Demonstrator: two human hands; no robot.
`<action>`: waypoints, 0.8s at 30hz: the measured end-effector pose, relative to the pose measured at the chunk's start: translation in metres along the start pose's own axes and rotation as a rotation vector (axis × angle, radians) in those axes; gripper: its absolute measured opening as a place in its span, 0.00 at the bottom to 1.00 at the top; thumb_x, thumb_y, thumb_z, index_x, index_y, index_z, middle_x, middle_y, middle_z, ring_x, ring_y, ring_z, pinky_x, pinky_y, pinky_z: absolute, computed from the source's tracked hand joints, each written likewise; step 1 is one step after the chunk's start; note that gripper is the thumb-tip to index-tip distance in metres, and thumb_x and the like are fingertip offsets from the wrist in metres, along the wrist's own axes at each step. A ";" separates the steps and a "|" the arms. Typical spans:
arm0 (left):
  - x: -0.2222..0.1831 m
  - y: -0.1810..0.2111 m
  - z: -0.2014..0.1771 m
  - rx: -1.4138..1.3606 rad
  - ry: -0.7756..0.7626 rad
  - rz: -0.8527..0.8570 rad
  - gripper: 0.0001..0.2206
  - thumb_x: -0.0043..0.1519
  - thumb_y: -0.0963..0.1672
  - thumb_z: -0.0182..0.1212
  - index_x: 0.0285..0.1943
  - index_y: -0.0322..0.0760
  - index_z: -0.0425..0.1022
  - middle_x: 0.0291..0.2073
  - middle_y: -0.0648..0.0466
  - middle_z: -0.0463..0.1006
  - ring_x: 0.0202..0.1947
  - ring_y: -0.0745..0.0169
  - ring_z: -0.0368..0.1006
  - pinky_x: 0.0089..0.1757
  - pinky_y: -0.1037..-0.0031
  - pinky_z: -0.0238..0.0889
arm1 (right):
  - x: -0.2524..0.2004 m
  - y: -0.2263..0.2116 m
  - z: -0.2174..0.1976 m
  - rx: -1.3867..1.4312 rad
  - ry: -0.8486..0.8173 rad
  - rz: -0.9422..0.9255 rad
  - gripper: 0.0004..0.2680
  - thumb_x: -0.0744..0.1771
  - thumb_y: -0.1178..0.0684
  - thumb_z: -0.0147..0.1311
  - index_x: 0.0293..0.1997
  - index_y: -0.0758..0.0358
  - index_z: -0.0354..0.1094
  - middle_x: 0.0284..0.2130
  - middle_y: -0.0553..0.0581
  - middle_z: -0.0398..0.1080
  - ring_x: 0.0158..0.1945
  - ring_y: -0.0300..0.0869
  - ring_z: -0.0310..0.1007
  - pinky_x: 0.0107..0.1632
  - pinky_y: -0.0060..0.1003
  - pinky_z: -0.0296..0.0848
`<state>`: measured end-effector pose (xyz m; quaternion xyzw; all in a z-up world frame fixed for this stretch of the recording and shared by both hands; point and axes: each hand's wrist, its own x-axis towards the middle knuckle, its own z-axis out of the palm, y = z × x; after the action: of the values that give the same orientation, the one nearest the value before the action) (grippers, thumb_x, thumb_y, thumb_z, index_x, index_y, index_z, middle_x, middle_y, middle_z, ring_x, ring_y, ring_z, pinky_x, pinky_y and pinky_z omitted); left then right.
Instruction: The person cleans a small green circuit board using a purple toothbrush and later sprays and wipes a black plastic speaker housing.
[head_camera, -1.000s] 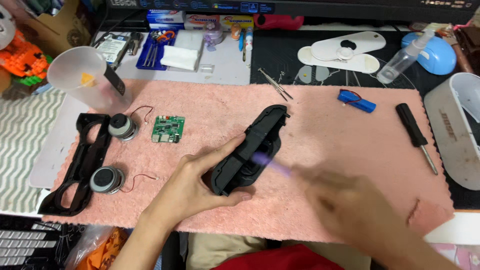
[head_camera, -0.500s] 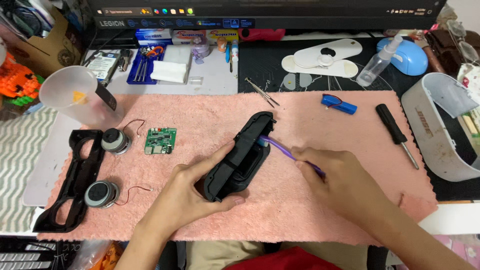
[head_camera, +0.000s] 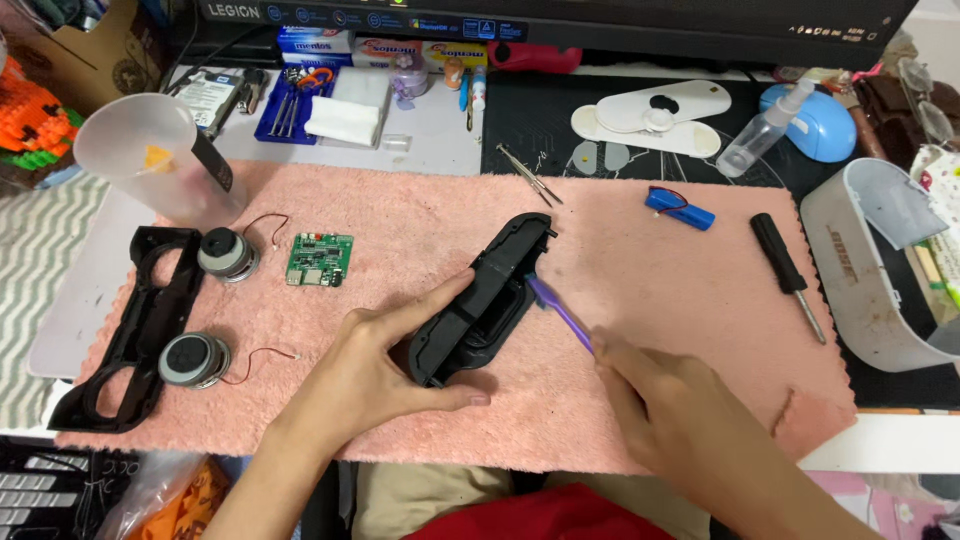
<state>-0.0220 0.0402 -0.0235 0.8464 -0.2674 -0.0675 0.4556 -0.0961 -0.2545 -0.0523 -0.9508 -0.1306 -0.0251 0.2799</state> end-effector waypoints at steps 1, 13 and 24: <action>-0.001 -0.001 0.000 0.021 -0.002 -0.012 0.45 0.42 0.51 0.82 0.73 0.52 0.66 0.64 0.53 0.78 0.54 0.70 0.79 0.53 0.79 0.65 | -0.006 0.002 -0.001 -0.026 -0.004 0.036 0.10 0.67 0.55 0.48 0.52 0.58 0.70 0.34 0.57 0.81 0.32 0.57 0.79 0.33 0.50 0.72; -0.002 -0.007 -0.017 0.104 -0.091 0.011 0.55 0.39 0.56 0.80 0.79 0.47 0.54 0.42 0.48 0.81 0.42 0.58 0.77 0.43 0.78 0.63 | -0.010 -0.043 -0.004 -0.240 0.176 -0.033 0.03 0.65 0.51 0.55 0.40 0.46 0.71 0.22 0.42 0.74 0.20 0.45 0.71 0.22 0.45 0.66; -0.004 -0.010 -0.029 0.073 -0.212 0.058 0.55 0.41 0.49 0.82 0.80 0.47 0.49 0.61 0.43 0.77 0.53 0.51 0.77 0.48 0.75 0.65 | -0.043 -0.072 0.024 -0.385 0.130 0.060 0.09 0.64 0.47 0.54 0.48 0.41 0.74 0.16 0.43 0.72 0.10 0.45 0.67 0.13 0.45 0.68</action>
<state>-0.0107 0.0678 -0.0157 0.8423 -0.3409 -0.1336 0.3956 -0.1572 -0.1931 -0.0394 -0.9866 -0.0765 -0.1024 0.1017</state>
